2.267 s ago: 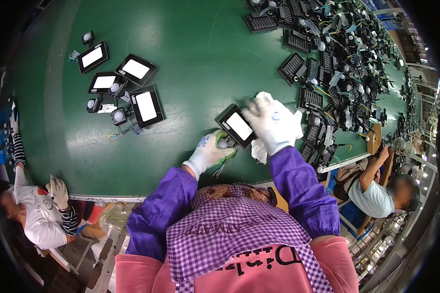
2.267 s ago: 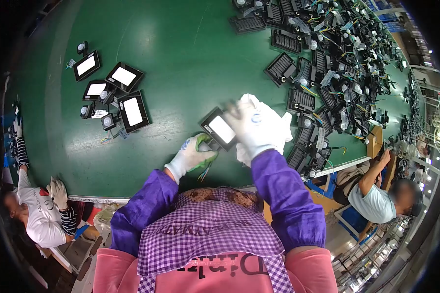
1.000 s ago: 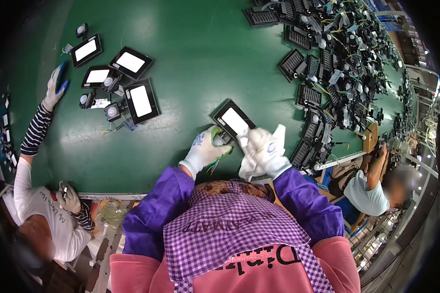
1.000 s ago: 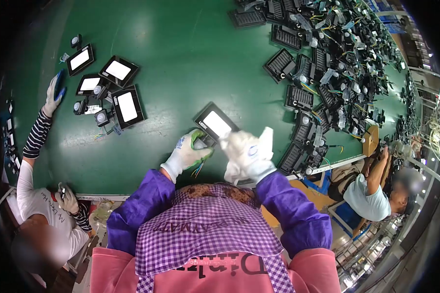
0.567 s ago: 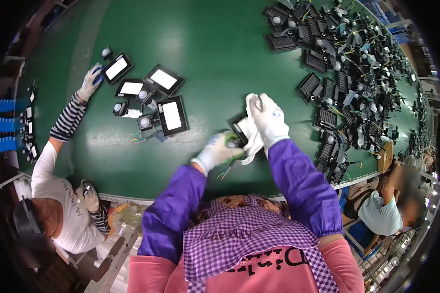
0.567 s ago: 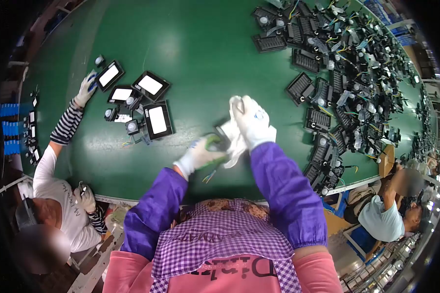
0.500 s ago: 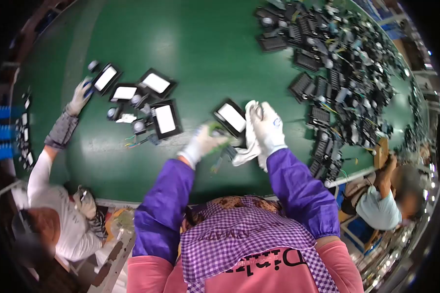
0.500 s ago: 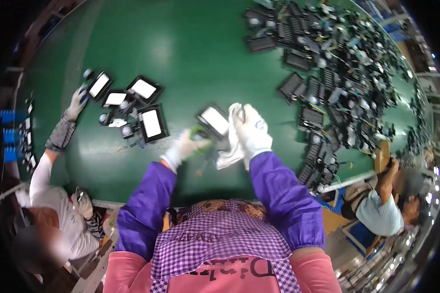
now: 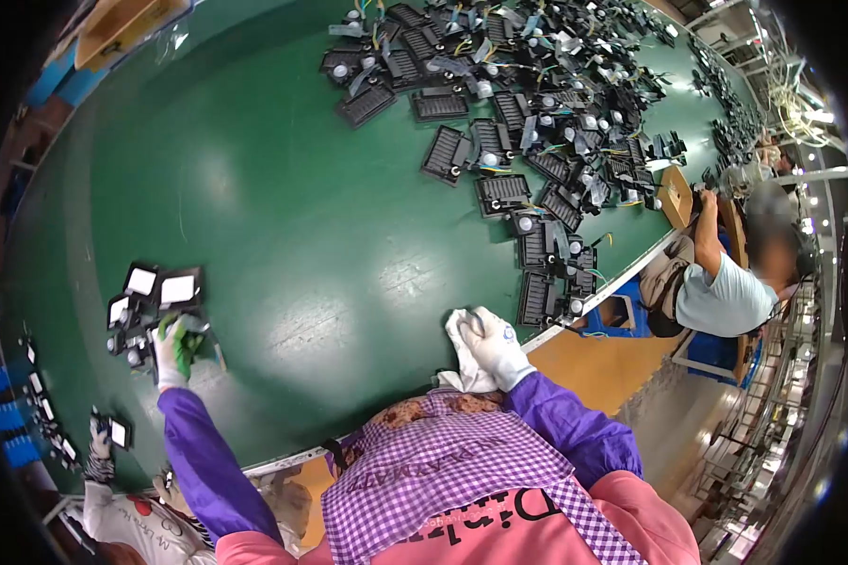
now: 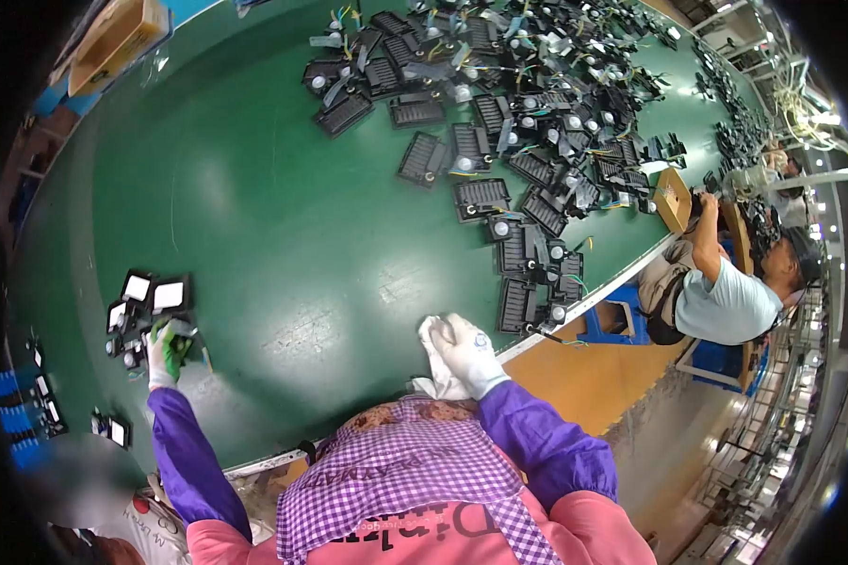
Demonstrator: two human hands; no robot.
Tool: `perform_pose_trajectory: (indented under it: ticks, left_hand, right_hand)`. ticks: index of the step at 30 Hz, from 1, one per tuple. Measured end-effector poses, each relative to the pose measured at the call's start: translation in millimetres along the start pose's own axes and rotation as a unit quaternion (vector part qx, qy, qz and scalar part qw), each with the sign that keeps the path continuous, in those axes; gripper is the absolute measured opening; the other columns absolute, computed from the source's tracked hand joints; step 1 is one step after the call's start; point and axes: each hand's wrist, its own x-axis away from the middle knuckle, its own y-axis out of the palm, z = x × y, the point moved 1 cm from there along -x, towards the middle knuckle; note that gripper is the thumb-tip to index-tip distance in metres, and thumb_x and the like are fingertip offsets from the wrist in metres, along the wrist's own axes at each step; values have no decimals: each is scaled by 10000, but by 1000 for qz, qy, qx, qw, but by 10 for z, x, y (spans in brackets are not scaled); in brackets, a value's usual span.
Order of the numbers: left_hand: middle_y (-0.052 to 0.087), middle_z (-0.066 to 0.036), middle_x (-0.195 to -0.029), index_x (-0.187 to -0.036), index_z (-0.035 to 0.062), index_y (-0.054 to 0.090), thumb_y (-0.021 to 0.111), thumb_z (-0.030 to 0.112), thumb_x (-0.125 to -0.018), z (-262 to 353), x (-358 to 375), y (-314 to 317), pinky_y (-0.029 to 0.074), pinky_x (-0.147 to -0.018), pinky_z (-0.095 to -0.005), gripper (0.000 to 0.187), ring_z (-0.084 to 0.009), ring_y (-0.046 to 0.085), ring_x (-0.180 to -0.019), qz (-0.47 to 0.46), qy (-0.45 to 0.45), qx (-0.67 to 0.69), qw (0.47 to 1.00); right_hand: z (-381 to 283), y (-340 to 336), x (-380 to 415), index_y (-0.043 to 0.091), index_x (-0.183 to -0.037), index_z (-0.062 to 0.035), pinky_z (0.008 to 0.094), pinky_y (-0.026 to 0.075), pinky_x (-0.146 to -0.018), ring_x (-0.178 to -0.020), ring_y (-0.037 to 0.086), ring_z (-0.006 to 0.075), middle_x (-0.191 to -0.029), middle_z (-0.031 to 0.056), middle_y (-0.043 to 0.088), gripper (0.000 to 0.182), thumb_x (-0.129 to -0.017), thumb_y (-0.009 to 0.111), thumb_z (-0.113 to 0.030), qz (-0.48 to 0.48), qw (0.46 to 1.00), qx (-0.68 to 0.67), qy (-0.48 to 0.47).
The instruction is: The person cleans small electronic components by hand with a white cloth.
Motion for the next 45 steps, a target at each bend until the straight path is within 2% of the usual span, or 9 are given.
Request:
perform_pose_trajectory:
  ticks: [2,6,10,13,20,30,34,38,45]
  left_hand:
    - [661,-91,-928,-1257,139,549,724,216,-873,45,-143,-394,560,-667,-375,429,-195,638,-715,79,24,-69,994]
    - [646,-163,-1143,-1331,70,525,768,286,-777,586,659,804,464,-956,-504,643,-359,598,-1097,469,267,-623,567]
    - [633,-183,-1170,-1173,42,650,665,137,-818,639,1518,2926,458,-982,-418,368,-333,583,-1130,-44,416,-437,796]
    - [562,-216,-1284,-1303,63,556,598,178,-862,192,1849,4236,446,-1008,-417,457,-386,543,-1173,-410,459,-439,654]
    - [615,-162,-983,-1059,74,643,490,105,-873,-85,1421,6156,488,-757,-469,243,-360,596,-924,-219,672,-438,555]
    - [480,-229,-1292,-1337,79,486,704,81,-711,267,1231,5779,450,-1002,-471,663,-419,483,-1206,-357,490,-722,334]
    - [562,-196,-1132,-1138,18,538,730,69,-717,489,1480,5197,482,-906,-421,466,-345,563,-1058,-366,555,-453,594]
    - [596,-61,-976,-1107,22,549,684,-5,-797,340,1474,4408,501,-734,-266,340,-124,575,-867,-403,204,-132,882]
    - [592,-196,-1115,-1213,-3,504,738,119,-745,-215,1574,3168,474,-937,-428,537,-337,574,-1079,-245,406,-393,788]
  right_hand:
    - [232,-38,34,617,-1098,-52,428,500,-844,-985,637,391,-1053,216,666,337,-925,600,-341,34,998,-34,26]
    - [447,-125,48,624,-1098,-46,410,512,-833,-967,656,374,-1033,201,681,303,-921,627,-292,64,988,-111,88]
    - [612,-46,1,622,-1076,-52,414,516,-807,-945,660,385,-1009,208,684,356,-909,616,-366,55,992,-87,73]
    - [552,-124,25,615,-1013,-45,426,513,-787,-923,657,395,-976,214,679,340,-908,611,-368,52,993,-88,56]
    - [489,-366,173,585,-1010,-24,431,495,-779,-866,629,367,-903,174,627,348,-960,506,-360,40,993,7,-114]
    - [411,-388,251,554,-1028,-71,412,517,-832,-932,643,321,-982,150,632,357,-960,484,-414,-15,999,-15,-43]
    - [439,-333,310,540,-1027,-71,393,520,-828,-912,640,311,-960,136,621,357,-955,496,-417,4,996,-6,-87]
    - [663,-53,161,566,-996,-63,378,502,-770,-810,616,297,-911,133,612,353,-917,500,-401,33,994,-42,-92]
    - [573,-62,96,612,-969,-73,436,502,-853,-971,634,374,-1006,181,653,309,-873,609,-367,52,999,10,2]
